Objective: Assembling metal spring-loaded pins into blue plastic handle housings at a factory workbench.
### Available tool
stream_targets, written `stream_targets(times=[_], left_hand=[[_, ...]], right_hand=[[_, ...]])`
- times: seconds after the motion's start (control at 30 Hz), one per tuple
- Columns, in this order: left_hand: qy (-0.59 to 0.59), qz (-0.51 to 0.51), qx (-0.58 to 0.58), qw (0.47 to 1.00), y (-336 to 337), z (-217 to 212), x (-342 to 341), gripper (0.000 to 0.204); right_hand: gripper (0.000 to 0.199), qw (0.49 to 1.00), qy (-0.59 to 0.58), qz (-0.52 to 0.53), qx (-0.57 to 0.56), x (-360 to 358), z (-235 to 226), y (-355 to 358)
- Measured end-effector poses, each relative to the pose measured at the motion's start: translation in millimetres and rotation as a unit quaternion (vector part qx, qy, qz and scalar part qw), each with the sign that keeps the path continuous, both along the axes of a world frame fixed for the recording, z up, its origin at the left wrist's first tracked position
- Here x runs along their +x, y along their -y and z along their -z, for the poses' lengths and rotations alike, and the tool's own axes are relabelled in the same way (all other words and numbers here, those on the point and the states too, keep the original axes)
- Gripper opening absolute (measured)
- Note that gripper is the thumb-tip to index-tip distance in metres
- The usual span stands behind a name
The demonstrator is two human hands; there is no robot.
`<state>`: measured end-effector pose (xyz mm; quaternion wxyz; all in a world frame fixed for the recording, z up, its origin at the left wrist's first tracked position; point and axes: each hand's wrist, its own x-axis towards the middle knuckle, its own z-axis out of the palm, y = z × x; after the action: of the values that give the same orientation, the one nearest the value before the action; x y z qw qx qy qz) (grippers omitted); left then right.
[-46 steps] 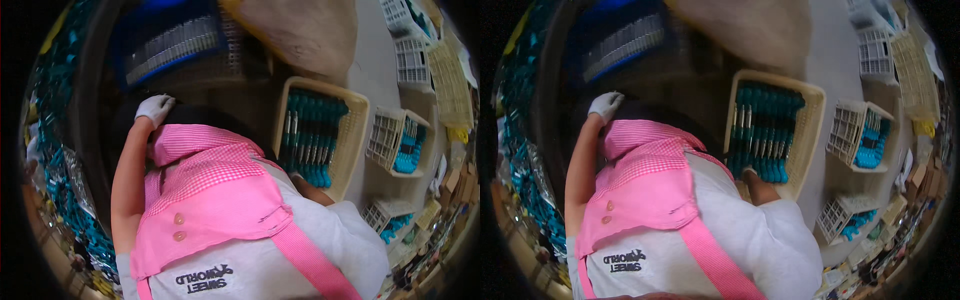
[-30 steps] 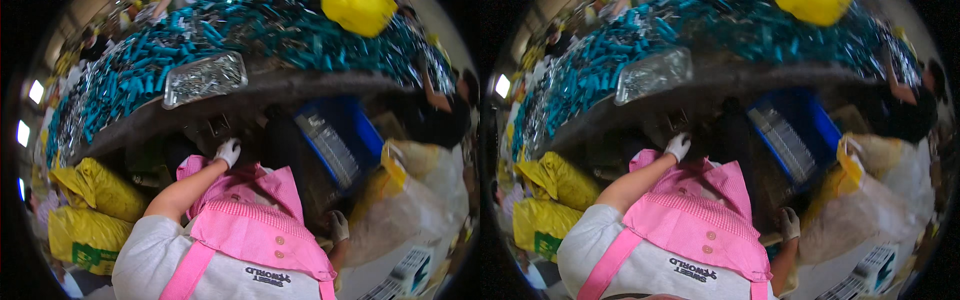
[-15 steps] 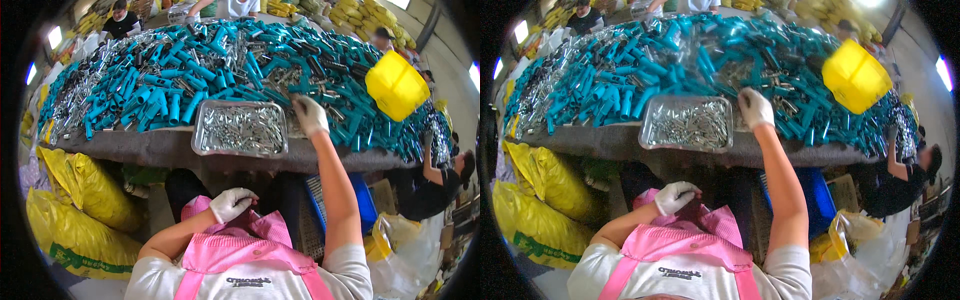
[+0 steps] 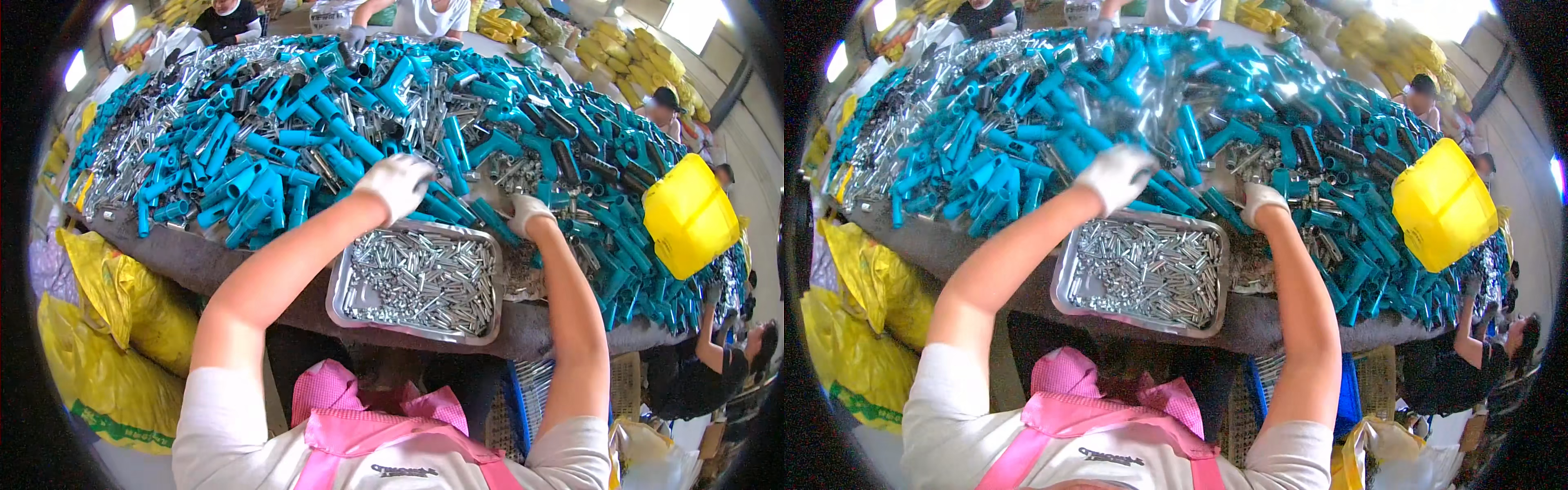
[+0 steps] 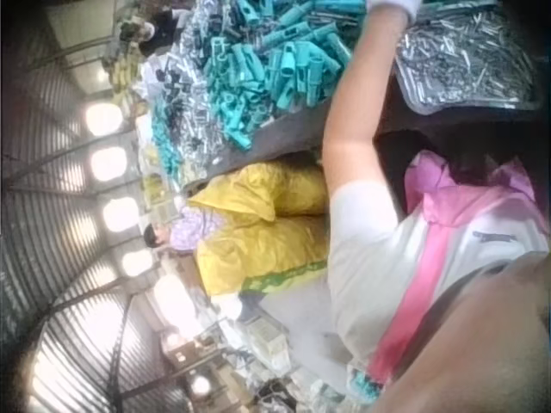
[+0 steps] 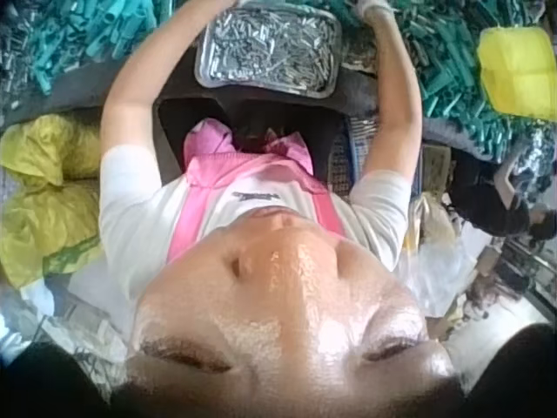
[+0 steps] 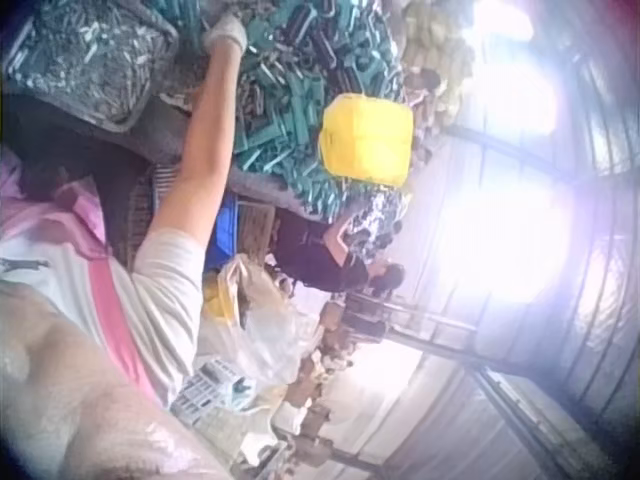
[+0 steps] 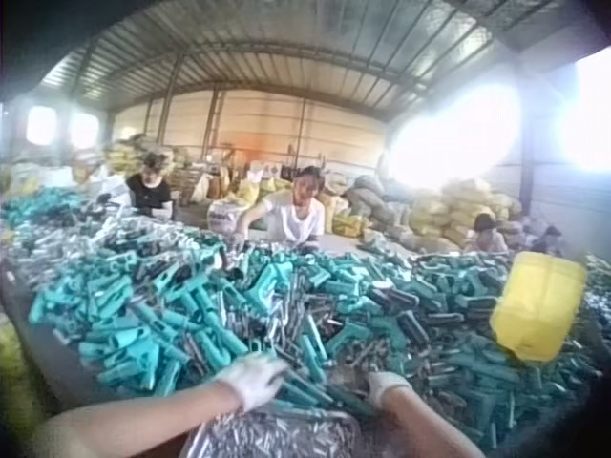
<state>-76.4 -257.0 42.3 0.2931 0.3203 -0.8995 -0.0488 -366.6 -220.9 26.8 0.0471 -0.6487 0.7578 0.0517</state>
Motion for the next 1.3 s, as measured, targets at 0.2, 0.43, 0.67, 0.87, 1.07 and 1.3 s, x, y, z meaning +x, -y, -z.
stream_targets(times=[0.2,0.43,0.67,0.87,1.07,1.3], left_hand=[[0.280,-0.232,-0.064,0.929,98,60,-74,0.030],[0.277,-0.061,0.082,0.956,55,11,-45,0.031],[0.296,-0.112,0.065,0.946,65,-4,-67,0.035],[0.360,-0.187,0.047,0.913,72,16,-110,0.023],[0.403,-0.247,0.038,0.880,63,15,-145,0.025],[0.055,-0.431,0.046,0.900,119,98,-149,0.034]], right_hand=[[0.042,0.986,0.024,-0.010,-0.163,4,-9,-41],[0.033,0.940,0.287,0.035,-0.182,40,-27,9],[0.030,0.988,0.120,0.042,-0.087,76,11,81],[0.045,0.988,0.064,0.138,0.017,23,-17,40],[0.035,0.953,0.189,0.042,-0.233,8,-19,-23],[0.014,0.870,0.138,-0.142,-0.452,40,-33,-99]])
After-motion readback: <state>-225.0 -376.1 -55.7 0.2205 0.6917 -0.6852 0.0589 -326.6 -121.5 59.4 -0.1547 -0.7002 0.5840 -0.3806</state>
